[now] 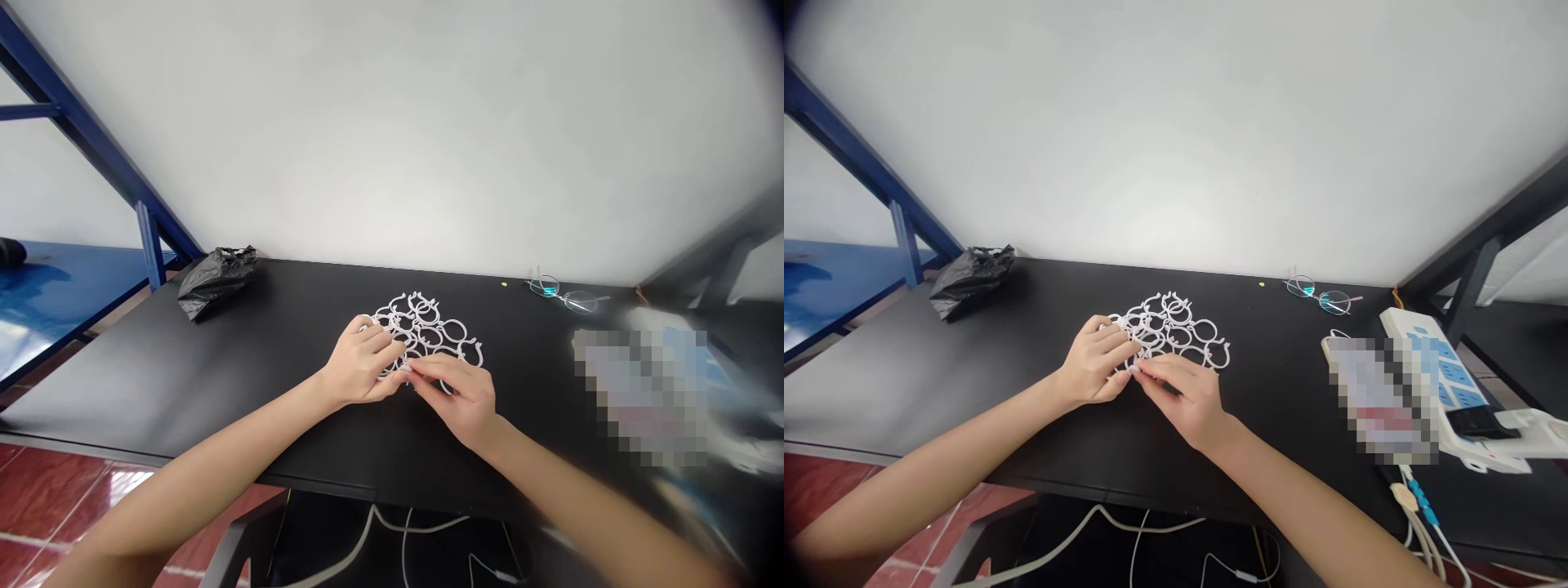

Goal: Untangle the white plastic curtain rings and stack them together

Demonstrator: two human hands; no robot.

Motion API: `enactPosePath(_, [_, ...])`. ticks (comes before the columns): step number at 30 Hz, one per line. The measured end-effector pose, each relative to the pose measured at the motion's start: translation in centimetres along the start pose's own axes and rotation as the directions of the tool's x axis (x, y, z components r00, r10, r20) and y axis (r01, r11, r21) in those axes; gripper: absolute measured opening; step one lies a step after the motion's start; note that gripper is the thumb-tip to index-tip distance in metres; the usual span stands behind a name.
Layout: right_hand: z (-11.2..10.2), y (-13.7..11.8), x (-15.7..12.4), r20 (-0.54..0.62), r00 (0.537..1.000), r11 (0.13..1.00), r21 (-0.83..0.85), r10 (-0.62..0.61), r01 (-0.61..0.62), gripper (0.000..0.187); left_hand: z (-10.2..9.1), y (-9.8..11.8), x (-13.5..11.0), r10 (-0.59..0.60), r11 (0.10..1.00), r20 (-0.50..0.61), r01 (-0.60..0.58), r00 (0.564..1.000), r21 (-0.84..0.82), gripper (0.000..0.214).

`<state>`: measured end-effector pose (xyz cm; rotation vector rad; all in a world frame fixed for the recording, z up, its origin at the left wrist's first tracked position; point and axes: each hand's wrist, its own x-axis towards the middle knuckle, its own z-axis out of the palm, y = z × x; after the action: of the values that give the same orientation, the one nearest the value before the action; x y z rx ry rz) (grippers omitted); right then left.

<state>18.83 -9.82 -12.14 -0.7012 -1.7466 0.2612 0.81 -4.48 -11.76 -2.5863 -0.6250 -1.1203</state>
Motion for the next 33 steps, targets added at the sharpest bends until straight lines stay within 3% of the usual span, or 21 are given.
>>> enactPosePath(6, [0.2, -0.1, 0.1, -0.020, 0.999, 0.999, -0.016, 0.037, -0.037, 0.017, 0.2, -0.1, -0.1, -0.054, 0.992, -0.005, 0.053, 0.999, -0.114, 0.028])
enactPosePath(13, [0.2, 0.0, -0.1, 0.000, 0.998, 0.995, -0.070, 0.070, -0.070, 0.018, 0.3, 0.3, -0.2, -0.126, 0.933, 0.015, 0.124, 0.992, -0.339, 0.022])
enactPosePath(24, [0.3, 0.1, 0.0, 0.042, 0.998, 0.999, -0.015, 0.039, -0.038, 0.026, 0.5, 0.3, -0.7, -0.142, 0.934, 0.149, 0.182, 0.979, -0.306, 0.029])
enactPosePath(27, [-0.3, 0.4, 0.3, 0.053, 0.992, 0.993, -0.035, 0.110, -0.109, 0.026, 0.4, -1.3, -0.5, -0.184, 0.940, 0.154, 0.220, 0.971, -0.261, 0.028])
enactPosePath(29, [-0.9, 0.8, 0.6, 0.006, 0.977, 0.977, -0.026, 0.212, -0.212, 0.028, 0.2, -3.7, -0.8, -0.317, 0.928, 0.147, 0.339, 0.937, -0.157, 0.028])
enactPosePath(31, [-1.6, 1.5, 0.9, -0.092, 0.942, 0.946, -0.002, 0.321, -0.323, 0.025, 0.0, -6.8, -1.7, -0.530, 0.844, 0.098, 0.535, 0.842, -0.032, 0.027])
enactPosePath(33, [-2.2, 2.1, 1.1, -0.190, 0.904, 0.922, 0.014, 0.383, -0.388, 0.021, 0.0, -9.9, -3.0, -0.637, 0.770, 0.094, 0.635, 0.765, 0.051, 0.028])
